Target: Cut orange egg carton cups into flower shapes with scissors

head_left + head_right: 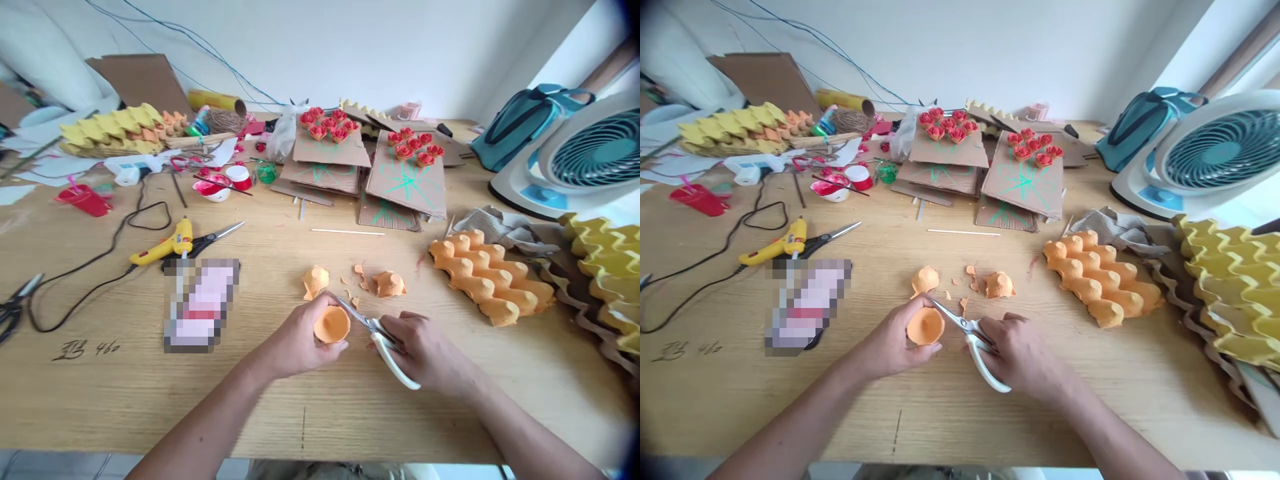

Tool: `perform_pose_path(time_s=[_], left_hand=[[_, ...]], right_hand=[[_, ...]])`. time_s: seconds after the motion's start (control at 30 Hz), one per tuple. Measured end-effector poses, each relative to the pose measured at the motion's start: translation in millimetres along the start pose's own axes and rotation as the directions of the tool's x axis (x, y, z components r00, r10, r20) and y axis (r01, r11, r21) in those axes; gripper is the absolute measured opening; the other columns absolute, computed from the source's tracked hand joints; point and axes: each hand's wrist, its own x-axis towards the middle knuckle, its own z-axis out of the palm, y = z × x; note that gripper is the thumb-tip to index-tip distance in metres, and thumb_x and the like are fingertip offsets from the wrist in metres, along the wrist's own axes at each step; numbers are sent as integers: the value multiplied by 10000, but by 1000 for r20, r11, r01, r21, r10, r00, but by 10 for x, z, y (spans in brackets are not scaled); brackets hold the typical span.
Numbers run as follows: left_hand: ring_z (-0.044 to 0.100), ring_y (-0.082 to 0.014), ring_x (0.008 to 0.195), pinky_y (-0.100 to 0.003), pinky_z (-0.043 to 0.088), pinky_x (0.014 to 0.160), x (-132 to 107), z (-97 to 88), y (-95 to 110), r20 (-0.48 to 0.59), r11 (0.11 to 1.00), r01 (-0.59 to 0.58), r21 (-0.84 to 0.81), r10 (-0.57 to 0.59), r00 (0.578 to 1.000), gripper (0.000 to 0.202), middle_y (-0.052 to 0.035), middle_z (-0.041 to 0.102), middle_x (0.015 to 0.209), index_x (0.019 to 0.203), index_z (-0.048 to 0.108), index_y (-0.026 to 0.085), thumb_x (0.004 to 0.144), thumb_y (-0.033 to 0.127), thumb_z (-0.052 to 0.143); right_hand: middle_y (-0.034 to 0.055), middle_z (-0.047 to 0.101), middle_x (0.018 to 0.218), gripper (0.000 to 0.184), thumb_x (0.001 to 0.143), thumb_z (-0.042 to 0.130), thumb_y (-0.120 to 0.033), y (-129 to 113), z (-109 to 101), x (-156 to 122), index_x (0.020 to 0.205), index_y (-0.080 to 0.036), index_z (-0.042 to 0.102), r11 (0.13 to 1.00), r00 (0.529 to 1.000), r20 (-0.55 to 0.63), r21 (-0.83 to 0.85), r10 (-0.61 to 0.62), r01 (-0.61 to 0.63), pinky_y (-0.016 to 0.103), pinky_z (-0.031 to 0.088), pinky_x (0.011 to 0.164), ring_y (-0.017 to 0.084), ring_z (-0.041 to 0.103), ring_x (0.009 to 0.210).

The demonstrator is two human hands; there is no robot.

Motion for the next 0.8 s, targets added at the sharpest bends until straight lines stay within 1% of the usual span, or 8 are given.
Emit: perform_pose_path(time_s=[0.07,0.13,0.23,0.33,0.43,0.6,0.7,0.8], left_hand=[[636,-188,880,-291,503,793,6,-72,22,79,999,21,-36,-18,997,292,-15,655,954,993,563,224,738,159,689],[626,-177,844,-276,506,750,30,-140,20,52,997,43,-63,-39,998,290,-15,649,948,999,561,223,744,170,688],[632,-192,874,-296,510,779,87,-229,-46,-147,998,47,-49,-54,988,304,-26,655,970,1018,556,216,750,224,698],[644,-197,903,-307,514,787,145,-321,-175,-400,993,115,3,-104,910,401,-29,655,1038,1124,528,222,772,301,703],[634,-216,1013,-342,503,883,183,-404,-319,-526,977,174,124,-84,846,404,-47,651,1129,1158,534,224,803,337,691],[593,-268,1146,-436,449,1016,236,-452,-555,-547,912,230,339,-7,837,358,-94,644,1214,1180,558,215,842,287,651],[587,-285,1157,-449,456,1008,266,-444,-706,-521,884,217,413,35,853,380,-110,639,1224,1214,554,208,851,284,635],[583,-297,1161,-463,458,1008,275,-431,-783,-476,863,210,460,40,879,440,-117,634,1220,1267,538,204,841,263,630]], right_hand=[[-26,476,593,357,996,468,-423,18,-23,19,707,-217,429,996,999,18,78,39,-40,273,260,552,131,404,554],[-41,454,587,374,974,507,-438,51,-48,40,688,-213,417,979,996,15,187,86,-87,250,275,537,112,389,543],[-50,443,590,380,943,557,-451,102,-78,59,681,-204,435,948,989,-36,293,145,-129,233,301,534,102,382,551],[-40,459,608,365,942,550,-463,131,-87,64,701,-194,494,937,982,-65,315,179,-150,239,316,536,111,405,572],[-33,474,609,368,950,532,-469,135,-81,68,705,-196,501,944,982,-71,294,177,-149,246,325,536,117,415,569],[-32,482,587,348,952,531,-429,128,-62,80,694,-214,438,983,991,-78,153,111,-99,259,338,581,128,433,565],[-29,516,598,312,946,531,-385,157,-30,82,700,-208,456,997,996,-45,19,76,-75,276,344,641,122,426,545],[-12,595,657,237,911,567,-332,202,4,75,726,-195,510,988,995,-29,-120,95,-98,299,335,705,119,471,553]])
